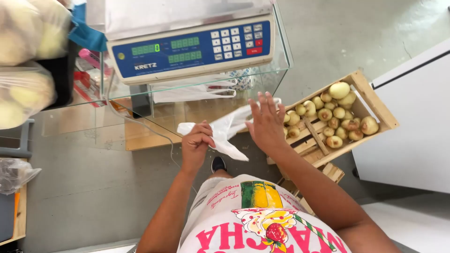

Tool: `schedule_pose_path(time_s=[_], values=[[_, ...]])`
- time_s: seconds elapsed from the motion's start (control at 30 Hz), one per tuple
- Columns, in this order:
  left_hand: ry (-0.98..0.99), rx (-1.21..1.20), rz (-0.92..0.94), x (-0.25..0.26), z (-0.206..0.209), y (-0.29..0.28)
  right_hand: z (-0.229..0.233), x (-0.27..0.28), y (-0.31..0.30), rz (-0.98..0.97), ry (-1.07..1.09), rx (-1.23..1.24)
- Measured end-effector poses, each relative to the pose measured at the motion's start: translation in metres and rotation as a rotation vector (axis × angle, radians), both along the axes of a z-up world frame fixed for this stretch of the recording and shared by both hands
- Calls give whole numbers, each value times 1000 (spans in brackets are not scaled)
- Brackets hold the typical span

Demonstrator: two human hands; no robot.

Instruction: The person selects onions from a wooden crate and places them into a plastic bag on a digital scale. They repeatedly add or remove onions to adjust the weight, then tie the bag and move it to a stack of other filled bags.

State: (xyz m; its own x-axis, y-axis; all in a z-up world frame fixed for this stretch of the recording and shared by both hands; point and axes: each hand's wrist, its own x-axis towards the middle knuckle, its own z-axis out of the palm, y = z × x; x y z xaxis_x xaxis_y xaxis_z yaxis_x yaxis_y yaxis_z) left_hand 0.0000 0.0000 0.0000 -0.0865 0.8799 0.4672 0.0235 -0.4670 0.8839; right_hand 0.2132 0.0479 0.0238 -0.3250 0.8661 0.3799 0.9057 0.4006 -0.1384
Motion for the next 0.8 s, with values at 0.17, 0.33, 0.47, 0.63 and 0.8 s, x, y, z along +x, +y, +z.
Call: schedule_pose_path(time_s=[0.17, 0.33, 0.47, 0.63, 0.8], values=[[-26, -7, -110, 5, 11, -9, -18, -35, -14, 80, -214, -130], [-163, -88, -87, -10, 12, -4, -105, 0, 19, 40, -99, -373], [91, -536, 120, -3, 28, -3, -69, 16, 13, -340, 35, -475], [194, -147, 260, 43, 96, 8, -40, 12, 10, -380, 51, -430], [1271, -305, 45, 87, 69, 16, -7, 14, 10, -403, 163, -549]])
